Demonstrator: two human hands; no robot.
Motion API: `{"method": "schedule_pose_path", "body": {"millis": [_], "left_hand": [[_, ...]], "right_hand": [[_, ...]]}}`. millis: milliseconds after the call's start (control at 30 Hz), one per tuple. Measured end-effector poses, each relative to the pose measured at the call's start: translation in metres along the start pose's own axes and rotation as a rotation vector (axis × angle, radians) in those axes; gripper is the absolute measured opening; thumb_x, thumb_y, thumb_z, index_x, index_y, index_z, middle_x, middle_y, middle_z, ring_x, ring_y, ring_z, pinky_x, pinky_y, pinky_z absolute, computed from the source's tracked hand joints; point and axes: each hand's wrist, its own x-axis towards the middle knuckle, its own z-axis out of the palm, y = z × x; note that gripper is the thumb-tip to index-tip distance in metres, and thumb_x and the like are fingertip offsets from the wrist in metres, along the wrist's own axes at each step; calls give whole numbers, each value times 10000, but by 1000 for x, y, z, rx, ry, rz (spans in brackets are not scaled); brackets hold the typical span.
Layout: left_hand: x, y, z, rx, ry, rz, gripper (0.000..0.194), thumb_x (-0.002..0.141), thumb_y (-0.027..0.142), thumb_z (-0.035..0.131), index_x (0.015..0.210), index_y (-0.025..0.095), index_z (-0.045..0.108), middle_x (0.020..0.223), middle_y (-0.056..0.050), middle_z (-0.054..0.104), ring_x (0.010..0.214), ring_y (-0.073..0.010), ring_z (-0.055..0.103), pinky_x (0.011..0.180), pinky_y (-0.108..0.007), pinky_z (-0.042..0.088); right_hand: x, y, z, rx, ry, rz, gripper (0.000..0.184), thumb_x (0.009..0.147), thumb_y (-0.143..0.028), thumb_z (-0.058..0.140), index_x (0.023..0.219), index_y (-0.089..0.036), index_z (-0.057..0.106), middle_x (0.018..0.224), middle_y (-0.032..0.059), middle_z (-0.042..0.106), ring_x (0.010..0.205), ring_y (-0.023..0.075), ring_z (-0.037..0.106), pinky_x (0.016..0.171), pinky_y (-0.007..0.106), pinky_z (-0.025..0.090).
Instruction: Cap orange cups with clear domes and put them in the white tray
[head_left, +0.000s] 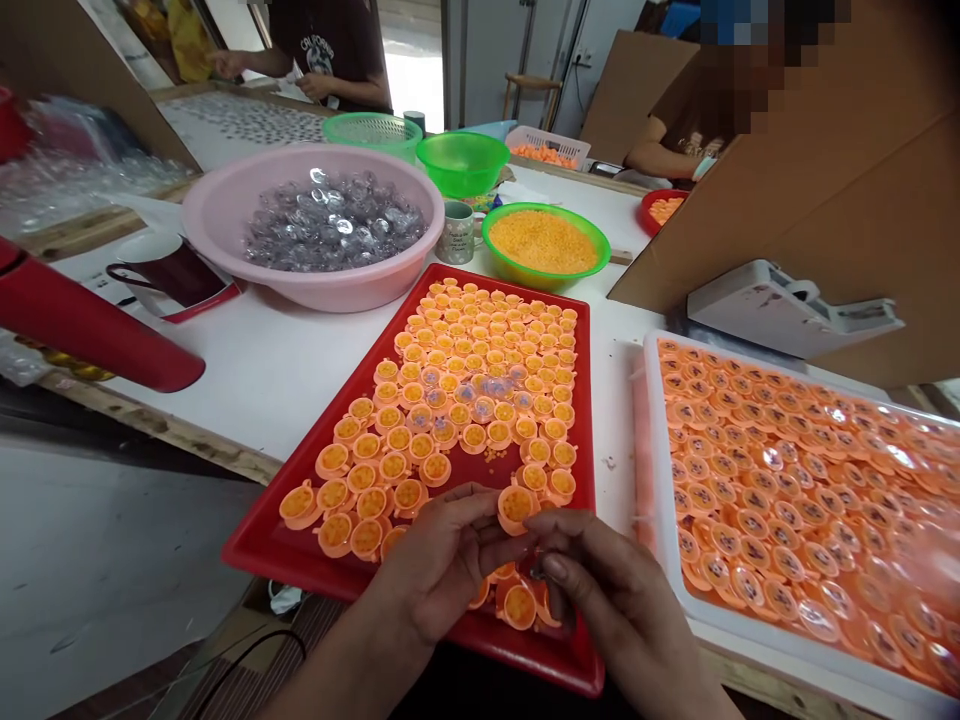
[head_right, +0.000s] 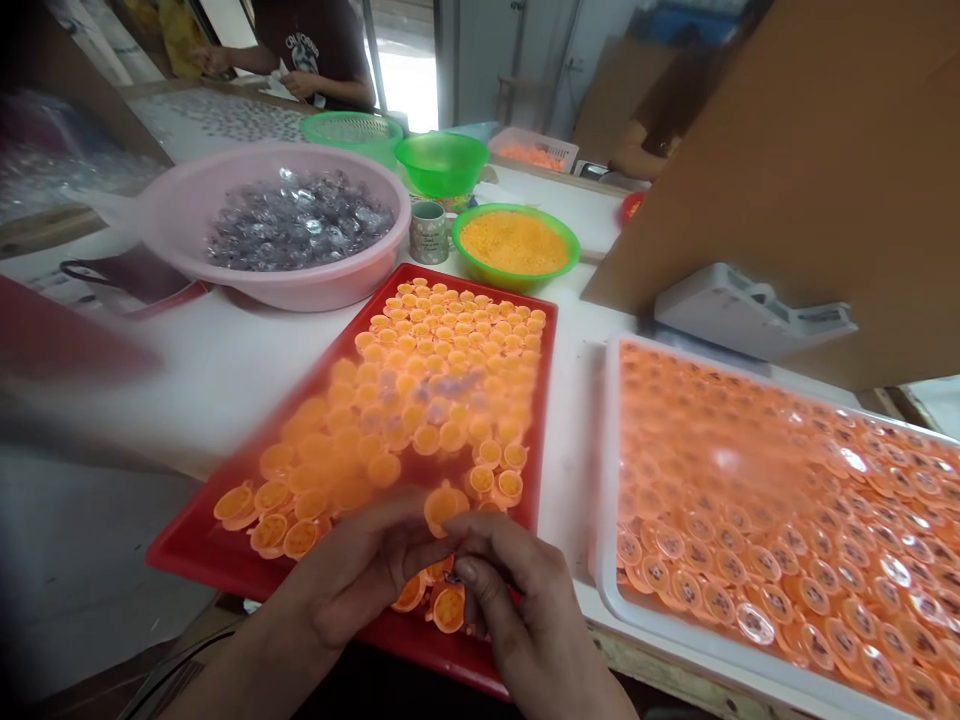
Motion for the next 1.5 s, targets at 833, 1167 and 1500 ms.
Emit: {"method": "schedule_pose_path", "body": {"millis": [833, 1167, 1500], "left_hand": [[-6, -36, 9, 464, 156, 489, 171, 771, 312, 730, 679, 195, 644, 625, 10, 643, 617, -144, 612, 601, -223, 517], [-10, -32, -5, 785, 60, 773, 63, 816, 216, 683, 774, 248, 716, 683, -11, 691, 647, -178, 670, 633, -245, 540], [-13, -31, -9, 634, -10, 546, 206, 675, 199, 827, 845, 241, 718, 871, -42, 763, 785, -230, 737, 704, -282, 610]], "right_hand": [[2, 10, 7, 18, 466, 52, 115, 794, -293, 740, 820, -203, 675, 757, 11, 675, 701, 164, 664, 637, 255, 580], [-2, 10, 10, -249, 526, -294, 119, 857, -115, 643, 860, -234, 656, 764, -11, 654, 684, 132, 625, 605, 225, 512], [-8, -4, 5, -385, 411, -478, 244, 861, -11, 585, 953, -216, 680, 829, 47, 664, 726, 162, 656, 628, 259, 566]]}}
